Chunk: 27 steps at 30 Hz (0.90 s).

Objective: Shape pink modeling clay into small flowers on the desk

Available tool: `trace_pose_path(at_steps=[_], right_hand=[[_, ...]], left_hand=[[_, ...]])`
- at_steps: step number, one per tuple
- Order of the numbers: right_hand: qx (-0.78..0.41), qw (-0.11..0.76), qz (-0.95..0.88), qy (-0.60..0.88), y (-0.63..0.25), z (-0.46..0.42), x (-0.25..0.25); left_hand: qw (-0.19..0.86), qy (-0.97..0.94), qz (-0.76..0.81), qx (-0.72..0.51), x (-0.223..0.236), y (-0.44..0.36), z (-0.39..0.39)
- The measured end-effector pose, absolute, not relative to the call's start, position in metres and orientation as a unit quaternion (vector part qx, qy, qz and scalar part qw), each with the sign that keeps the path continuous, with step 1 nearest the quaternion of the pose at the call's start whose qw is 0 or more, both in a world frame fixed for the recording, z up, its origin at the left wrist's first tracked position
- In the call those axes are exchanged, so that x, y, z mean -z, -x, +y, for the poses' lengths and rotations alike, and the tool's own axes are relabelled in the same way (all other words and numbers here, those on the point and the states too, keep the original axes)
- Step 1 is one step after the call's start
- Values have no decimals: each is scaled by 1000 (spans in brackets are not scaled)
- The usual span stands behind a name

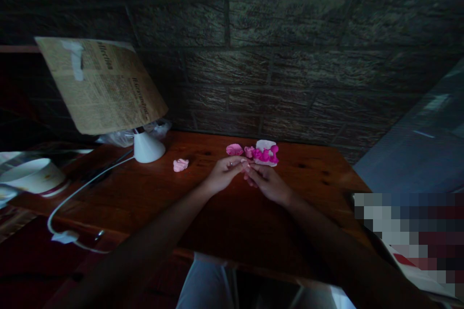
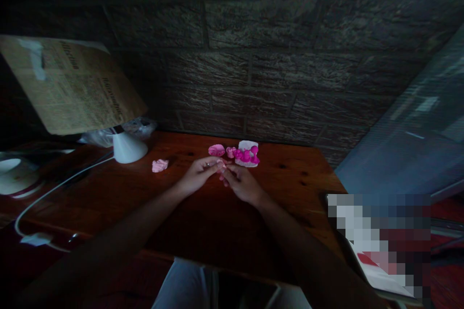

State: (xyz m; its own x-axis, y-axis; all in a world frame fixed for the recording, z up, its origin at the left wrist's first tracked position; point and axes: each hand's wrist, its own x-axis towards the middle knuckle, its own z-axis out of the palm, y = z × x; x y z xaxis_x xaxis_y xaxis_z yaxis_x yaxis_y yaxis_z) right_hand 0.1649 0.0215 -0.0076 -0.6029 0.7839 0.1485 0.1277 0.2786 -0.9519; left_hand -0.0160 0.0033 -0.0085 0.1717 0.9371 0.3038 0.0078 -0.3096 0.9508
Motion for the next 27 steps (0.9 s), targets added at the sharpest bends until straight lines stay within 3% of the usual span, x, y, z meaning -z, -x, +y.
trace_pose_path(at_steps=[5, 11, 17, 27], right_hand=[[-491, 326, -737, 331, -160, 18, 10], [-569, 337, -700, 270, -153, 11, 0], [-630, 272, -698, 206, -164, 9, -8], [-695, 140, -680, 186, -191, 21, -26]], left_hand=[[465, -572, 386, -555, 10, 11, 1], [622, -425, 284, -593, 7, 10, -1], [709, -402, 241, -527, 2, 14, -1], [745, -371, 225, -506, -6, 14, -6]])
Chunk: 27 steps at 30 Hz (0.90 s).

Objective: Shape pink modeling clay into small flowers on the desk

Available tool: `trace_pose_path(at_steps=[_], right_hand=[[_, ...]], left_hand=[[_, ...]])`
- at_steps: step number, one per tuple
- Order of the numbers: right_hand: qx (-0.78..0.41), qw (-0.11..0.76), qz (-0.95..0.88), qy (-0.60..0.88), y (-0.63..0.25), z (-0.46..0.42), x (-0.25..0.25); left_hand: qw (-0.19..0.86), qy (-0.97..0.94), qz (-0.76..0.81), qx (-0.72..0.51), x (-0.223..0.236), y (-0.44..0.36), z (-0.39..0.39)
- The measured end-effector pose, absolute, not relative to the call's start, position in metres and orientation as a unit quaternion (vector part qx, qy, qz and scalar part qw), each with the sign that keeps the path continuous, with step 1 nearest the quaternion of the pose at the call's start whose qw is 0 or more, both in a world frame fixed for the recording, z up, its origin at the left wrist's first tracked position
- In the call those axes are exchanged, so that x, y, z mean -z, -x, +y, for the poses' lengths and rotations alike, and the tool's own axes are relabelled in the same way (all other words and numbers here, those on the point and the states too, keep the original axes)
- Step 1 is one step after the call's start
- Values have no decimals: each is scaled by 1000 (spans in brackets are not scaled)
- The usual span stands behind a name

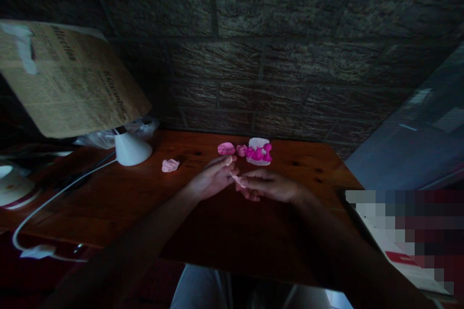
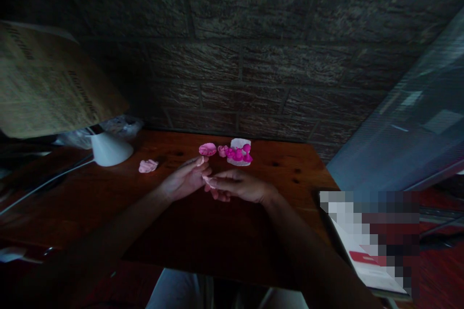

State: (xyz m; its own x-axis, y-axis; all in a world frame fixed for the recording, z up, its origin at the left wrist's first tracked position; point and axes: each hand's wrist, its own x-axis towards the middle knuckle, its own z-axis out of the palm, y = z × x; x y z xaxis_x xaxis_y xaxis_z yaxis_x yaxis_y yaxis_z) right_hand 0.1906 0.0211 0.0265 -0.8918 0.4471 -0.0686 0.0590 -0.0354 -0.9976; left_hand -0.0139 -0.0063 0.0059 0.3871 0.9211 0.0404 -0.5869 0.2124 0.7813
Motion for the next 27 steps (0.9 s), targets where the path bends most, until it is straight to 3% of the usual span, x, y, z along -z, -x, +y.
trace_pose_path(at_steps=[5, 14, 20, 25, 27], right_hand=[[-673, 59, -708, 204, -205, 25, -35], [-452, 151, -826, 302, -203, 40, -3], [-485, 148, -800, 322, -212, 42, -11], [-585, 271, -703, 300, -202, 36, -19], [-633, 283, -646, 320, -193, 32, -16]], left_hand=[[726, -298, 237, -573, -8, 23, -1], [741, -284, 334, -509, -1, 16, 2], [729, -311, 343, -505, 1, 18, 1], [690, -352, 352, -525, 6, 16, 2], [667, -390, 352, -528, 7, 14, 2]])
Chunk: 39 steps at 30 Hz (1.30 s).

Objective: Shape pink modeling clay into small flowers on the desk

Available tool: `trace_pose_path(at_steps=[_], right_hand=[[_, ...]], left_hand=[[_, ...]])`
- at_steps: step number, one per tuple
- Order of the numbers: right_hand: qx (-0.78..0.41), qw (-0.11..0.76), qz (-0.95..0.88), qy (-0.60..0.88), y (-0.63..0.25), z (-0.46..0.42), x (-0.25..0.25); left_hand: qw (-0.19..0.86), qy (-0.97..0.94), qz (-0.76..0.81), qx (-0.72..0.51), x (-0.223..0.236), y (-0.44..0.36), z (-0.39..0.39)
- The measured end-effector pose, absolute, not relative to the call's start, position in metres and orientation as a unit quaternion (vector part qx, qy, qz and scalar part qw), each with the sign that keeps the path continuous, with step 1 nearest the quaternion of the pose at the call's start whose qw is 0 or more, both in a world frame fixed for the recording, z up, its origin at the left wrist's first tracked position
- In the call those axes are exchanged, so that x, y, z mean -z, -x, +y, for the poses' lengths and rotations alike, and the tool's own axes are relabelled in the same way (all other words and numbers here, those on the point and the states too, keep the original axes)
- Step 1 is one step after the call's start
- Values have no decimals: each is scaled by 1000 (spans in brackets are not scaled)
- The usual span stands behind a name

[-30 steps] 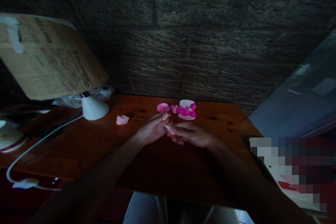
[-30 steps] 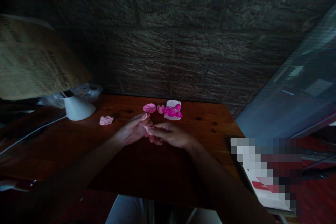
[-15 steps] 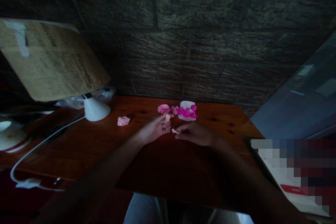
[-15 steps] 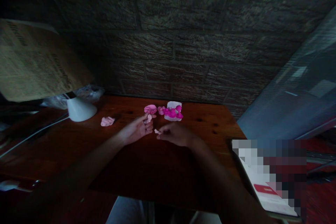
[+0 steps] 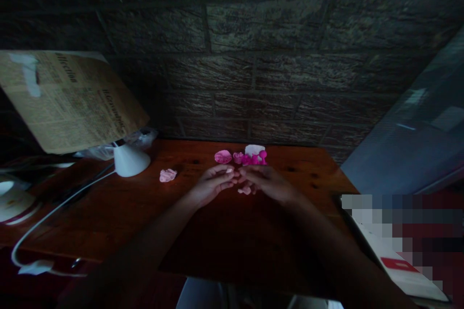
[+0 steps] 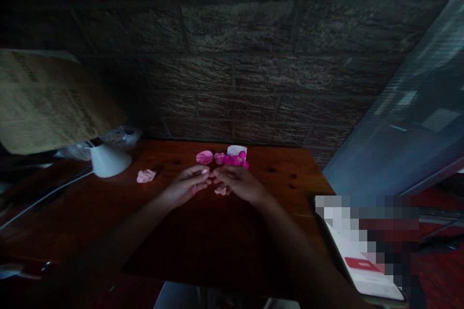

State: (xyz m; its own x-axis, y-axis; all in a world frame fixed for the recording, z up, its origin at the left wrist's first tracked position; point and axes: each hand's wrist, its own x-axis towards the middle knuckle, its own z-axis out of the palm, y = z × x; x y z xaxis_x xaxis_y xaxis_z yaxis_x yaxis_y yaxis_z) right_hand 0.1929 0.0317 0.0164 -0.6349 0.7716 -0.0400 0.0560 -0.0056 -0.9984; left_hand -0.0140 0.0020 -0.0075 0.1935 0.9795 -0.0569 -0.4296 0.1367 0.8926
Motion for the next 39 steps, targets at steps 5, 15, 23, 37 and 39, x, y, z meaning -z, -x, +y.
trace_pose_path(at_steps=[5, 15, 23, 37, 39], right_hand=[[-738, 313, -510, 312, -177, 23, -7], [-762, 334, -452, 322, -182, 18, -11], [-733, 366, -479, 314, -185, 18, -4], [-708, 361, -527, 301, -176, 10, -14], [-703, 371, -524, 306, -175, 12, -12]], left_hand=[[543, -534, 361, -538, 12, 8, 0], [402, -666, 365, -512, 17, 2, -7], [340, -716, 362, -490, 16, 2, -12], [306, -706, 425, -477, 2, 16, -21], [272, -720, 430, -472, -3, 16, -18]])
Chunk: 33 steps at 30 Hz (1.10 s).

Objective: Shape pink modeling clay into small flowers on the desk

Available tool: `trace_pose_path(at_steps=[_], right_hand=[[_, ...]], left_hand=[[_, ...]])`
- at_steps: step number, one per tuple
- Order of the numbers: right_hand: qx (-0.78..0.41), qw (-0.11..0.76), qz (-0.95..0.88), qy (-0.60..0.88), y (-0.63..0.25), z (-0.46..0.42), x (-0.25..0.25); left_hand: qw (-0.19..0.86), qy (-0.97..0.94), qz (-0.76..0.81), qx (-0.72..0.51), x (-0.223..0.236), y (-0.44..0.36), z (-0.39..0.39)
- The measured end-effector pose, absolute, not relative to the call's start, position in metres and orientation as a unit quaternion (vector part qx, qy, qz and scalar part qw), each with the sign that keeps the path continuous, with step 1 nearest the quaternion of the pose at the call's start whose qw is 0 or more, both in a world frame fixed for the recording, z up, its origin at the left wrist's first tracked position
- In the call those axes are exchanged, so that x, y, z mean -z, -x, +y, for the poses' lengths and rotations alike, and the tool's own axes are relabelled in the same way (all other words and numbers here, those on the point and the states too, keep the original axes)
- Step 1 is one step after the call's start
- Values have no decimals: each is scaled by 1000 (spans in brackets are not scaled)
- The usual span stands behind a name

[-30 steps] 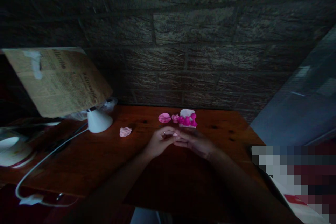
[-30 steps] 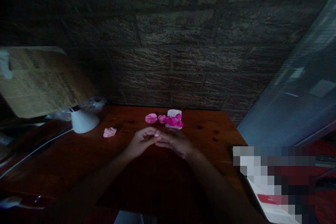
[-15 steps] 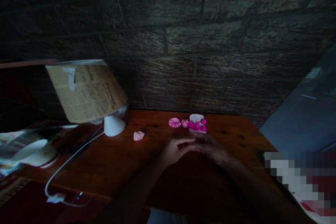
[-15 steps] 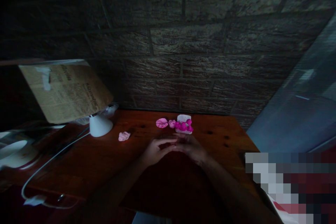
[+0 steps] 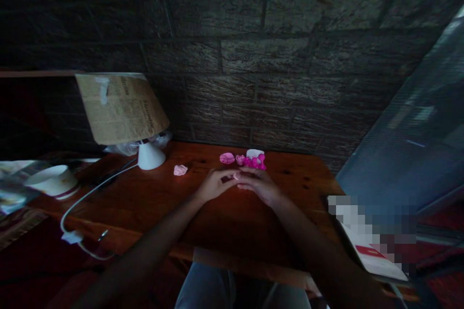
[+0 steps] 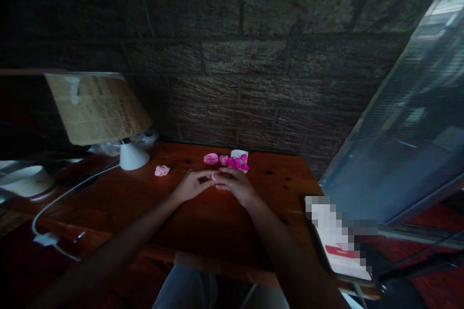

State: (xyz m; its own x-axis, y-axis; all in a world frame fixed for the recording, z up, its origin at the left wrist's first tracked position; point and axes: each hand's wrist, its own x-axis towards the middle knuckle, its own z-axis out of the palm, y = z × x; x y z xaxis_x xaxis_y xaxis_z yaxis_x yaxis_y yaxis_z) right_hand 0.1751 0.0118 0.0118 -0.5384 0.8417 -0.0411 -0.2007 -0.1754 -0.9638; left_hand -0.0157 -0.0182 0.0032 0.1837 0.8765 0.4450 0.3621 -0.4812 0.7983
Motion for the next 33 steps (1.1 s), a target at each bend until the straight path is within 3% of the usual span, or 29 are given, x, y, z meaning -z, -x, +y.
trace_pose_path(at_steps=[5, 18, 33], right_hand=[[-704, 373, -529, 291, -180, 22, -6], [-619, 377, -633, 274, -176, 30, 5], [-646, 380, -592, 296, -182, 27, -6]], left_hand=[[243, -778, 405, -413, -18, 9, -3], [305, -706, 429, -474, 6, 15, 1], [356, -668, 431, -491, 2, 18, 0]])
